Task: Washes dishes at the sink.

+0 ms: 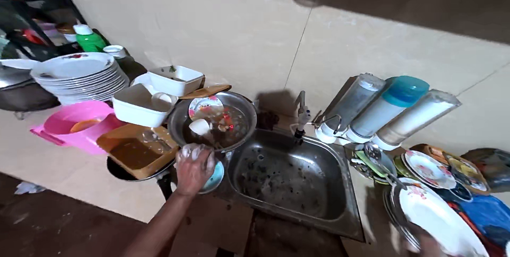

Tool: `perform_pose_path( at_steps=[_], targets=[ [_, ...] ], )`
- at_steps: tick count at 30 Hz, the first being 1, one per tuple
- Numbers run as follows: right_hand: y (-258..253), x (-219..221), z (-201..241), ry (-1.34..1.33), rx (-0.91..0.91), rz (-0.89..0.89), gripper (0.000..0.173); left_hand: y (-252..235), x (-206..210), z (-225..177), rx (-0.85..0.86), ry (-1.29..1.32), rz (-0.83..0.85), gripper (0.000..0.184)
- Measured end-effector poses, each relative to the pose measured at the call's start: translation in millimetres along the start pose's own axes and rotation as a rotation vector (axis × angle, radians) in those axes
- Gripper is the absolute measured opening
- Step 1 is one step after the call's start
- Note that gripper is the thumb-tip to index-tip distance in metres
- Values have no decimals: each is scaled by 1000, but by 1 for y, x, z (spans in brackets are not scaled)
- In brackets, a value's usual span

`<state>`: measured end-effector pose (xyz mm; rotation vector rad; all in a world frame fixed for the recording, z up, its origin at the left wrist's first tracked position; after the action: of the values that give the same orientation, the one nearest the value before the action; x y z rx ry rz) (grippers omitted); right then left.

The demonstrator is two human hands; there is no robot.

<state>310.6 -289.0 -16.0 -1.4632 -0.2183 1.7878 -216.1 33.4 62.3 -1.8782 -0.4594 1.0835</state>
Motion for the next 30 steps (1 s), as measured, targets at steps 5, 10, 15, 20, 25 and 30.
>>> perform_pose_path(
  at_steps=[5,10,15,20,25,30],
  targets=[
    [15,119,165,-327,5,111,30,-85,41,44,-406,-172,741,36],
    [8,164,232,-287,469,433,42,-85,95,57,-386,-254,1241,60],
    [8,163,232,-150,487,504,46,-94,100,49,-340,-333,1183,66],
    [2,161,236,-121,481,544,45,-107,89,61,-518,-80,737,62],
    [-1,161,234,-129,451,640,48,-104,86,55,-564,55,515,45],
    [-5,155,236,-246,386,764,58,-84,48,-58,-330,305,749,44]
  ],
)
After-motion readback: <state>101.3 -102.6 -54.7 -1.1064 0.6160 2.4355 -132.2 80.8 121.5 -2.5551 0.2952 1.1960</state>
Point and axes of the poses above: each hand's wrist, its own y-axis away from the middle knuckle, its own x-axis out of the palm, z = x × y, the point moved 1 cm from there along -y, towards the middle knuckle, and after that the axes turned 8 degrees about -z, right-handed, at the moved point
